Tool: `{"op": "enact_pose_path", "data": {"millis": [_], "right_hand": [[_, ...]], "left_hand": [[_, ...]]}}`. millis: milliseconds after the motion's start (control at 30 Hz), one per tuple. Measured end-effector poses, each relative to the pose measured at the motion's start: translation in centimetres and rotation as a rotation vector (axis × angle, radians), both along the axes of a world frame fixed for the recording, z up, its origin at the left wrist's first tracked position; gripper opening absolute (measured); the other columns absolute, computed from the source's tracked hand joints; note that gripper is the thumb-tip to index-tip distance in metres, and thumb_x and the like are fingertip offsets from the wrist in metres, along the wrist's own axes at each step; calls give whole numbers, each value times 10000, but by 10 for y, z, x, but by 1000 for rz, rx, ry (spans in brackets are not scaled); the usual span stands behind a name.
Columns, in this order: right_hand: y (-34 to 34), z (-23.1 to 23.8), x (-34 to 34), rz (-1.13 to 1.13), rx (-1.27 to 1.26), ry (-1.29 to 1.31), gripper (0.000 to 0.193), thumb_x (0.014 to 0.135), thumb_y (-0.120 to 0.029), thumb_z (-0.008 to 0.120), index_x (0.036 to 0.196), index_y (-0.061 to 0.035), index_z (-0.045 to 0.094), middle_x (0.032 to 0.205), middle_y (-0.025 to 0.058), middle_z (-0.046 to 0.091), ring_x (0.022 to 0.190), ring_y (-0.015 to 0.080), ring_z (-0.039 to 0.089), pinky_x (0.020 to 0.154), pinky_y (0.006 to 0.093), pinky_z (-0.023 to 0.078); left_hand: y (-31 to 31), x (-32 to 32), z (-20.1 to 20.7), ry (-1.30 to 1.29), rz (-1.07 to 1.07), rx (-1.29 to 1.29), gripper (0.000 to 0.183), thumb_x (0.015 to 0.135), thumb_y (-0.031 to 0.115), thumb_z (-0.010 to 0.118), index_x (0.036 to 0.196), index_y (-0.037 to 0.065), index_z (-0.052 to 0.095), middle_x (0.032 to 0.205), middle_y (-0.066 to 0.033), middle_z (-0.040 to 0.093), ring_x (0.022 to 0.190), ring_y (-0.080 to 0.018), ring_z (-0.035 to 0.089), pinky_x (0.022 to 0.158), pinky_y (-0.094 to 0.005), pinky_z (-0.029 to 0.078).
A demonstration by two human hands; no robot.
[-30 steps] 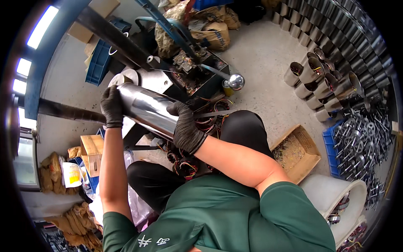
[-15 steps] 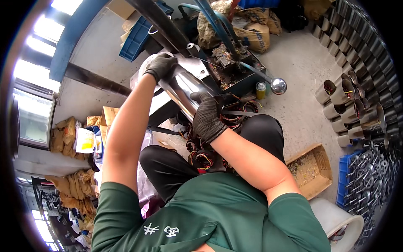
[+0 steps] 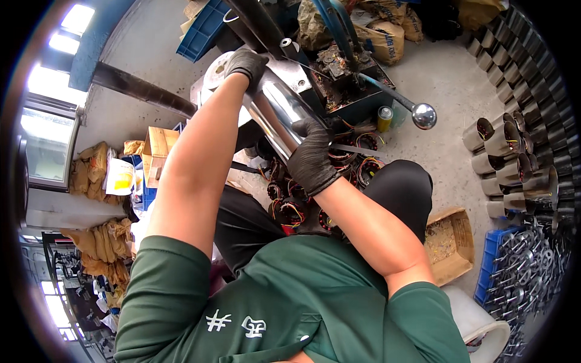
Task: The person picks up a metal cylinder and places it onto a mechanical press before inserting a wire-wound stator into a sleeve, using a small pick to arrange the internal wires.
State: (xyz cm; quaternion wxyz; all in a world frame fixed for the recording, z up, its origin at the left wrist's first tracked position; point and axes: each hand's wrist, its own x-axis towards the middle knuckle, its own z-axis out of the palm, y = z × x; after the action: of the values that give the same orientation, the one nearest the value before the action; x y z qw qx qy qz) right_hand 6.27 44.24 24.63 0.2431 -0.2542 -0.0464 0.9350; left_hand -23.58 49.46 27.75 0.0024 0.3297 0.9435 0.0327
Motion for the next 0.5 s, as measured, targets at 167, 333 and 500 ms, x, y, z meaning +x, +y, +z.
{"op": "enact_pose_path", "data": {"millis": [167, 333, 500], "right_hand": [[20, -69, 10, 201, 472, 326, 286, 741, -171, 669, 1002, -60, 631, 1103, 129, 640, 1033, 285, 634, 950, 425, 550], [35, -99, 2, 391, 209, 535, 411, 721, -129, 686, 1121, -33, 680, 1223, 167, 665, 1114, 291, 642, 939, 420, 563], [28, -58, -13, 282, 275, 382, 413, 732, -132, 685, 1133, -34, 677, 1224, 165, 667, 1116, 292, 644, 941, 419, 561]], "left_hand": [[0, 15, 11, -18, -2, 14, 464, 915, 384, 634, 1206, 37, 733, 1254, -221, 693, 1199, -386, 654, 1019, -468, 505], [-34, 114, 92, 174, -198, -317, 338, 835, 168, 687, 1151, 73, 759, 1142, -201, 736, 1080, -344, 713, 949, -429, 553], [-36, 97, 77, 210, -140, -202, 330, 859, 210, 623, 1131, 87, 764, 1122, -211, 732, 1052, -356, 716, 928, -440, 548]]}}
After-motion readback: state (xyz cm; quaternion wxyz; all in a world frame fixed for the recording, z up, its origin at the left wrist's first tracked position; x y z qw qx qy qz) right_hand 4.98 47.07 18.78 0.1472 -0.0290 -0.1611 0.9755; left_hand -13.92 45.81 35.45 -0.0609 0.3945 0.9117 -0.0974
